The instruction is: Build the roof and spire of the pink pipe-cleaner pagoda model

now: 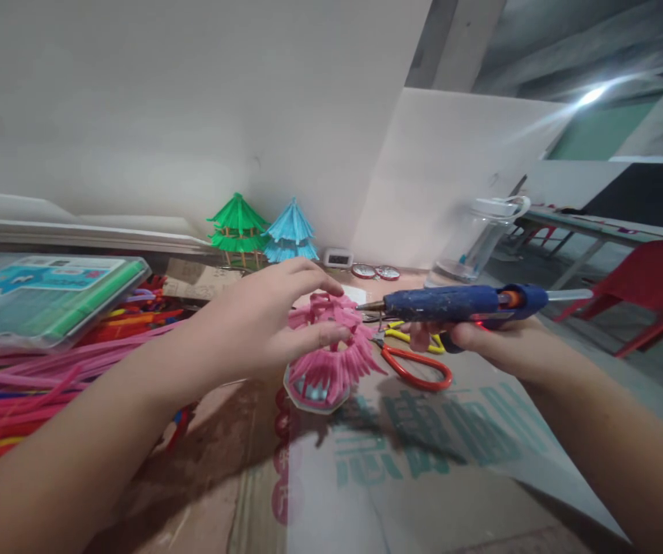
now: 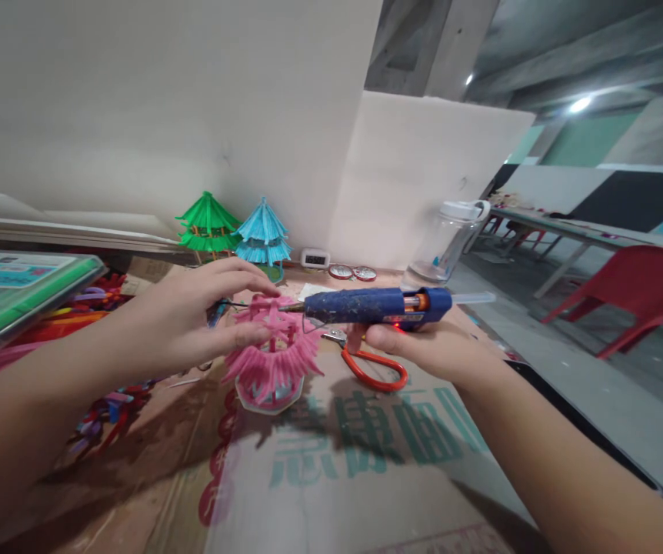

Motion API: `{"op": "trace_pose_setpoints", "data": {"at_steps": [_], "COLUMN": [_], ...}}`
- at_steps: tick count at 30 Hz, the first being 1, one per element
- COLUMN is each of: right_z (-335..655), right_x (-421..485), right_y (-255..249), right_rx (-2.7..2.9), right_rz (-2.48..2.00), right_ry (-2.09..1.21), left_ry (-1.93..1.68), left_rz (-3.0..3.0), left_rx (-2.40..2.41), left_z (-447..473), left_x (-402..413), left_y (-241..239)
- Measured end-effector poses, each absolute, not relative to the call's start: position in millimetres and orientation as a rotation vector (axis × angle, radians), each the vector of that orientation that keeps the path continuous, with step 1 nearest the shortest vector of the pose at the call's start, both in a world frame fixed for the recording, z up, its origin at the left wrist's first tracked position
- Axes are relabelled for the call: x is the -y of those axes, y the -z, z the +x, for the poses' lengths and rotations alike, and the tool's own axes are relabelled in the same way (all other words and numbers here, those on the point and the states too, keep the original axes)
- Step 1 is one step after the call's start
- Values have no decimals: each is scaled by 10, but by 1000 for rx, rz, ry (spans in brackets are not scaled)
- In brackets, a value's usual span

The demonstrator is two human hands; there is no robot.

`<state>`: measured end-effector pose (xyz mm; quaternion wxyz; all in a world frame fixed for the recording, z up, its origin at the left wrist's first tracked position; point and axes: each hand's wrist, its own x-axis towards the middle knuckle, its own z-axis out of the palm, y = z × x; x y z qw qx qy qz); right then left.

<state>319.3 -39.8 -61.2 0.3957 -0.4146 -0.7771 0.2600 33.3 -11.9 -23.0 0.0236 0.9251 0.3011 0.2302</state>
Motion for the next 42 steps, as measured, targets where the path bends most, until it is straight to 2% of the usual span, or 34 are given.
{"op": "trace_pose_setpoints", "data": {"at_steps": [5, 11, 21, 33, 39, 42], "right_z": [3225, 3201, 3251, 3178, 3169, 3189], "right_x": [330, 311, 287, 323, 326, 313], "right_y": [727, 735, 789, 726, 718, 739], "right_rx": [1883, 1850, 1774, 1788, 1780, 1775], "right_rz": [-992, -1034, -1153, -1106, -1089, -1115], "right_ry": [-802, -828, -858, -809, -830, -833], "left_ry": [-659, -642, -391, -537, -446, -527], "left_rz": [2900, 2802, 2697, 2796, 2682, 2614], "left_rx": [-1077, -1089, -1017, -1033, -1036, -1078], "left_z": [360, 326, 138, 194, 139, 123], "left_x": [96, 96, 131, 74, 117, 124], "left_y": [295, 284, 110, 219, 130, 76]}}
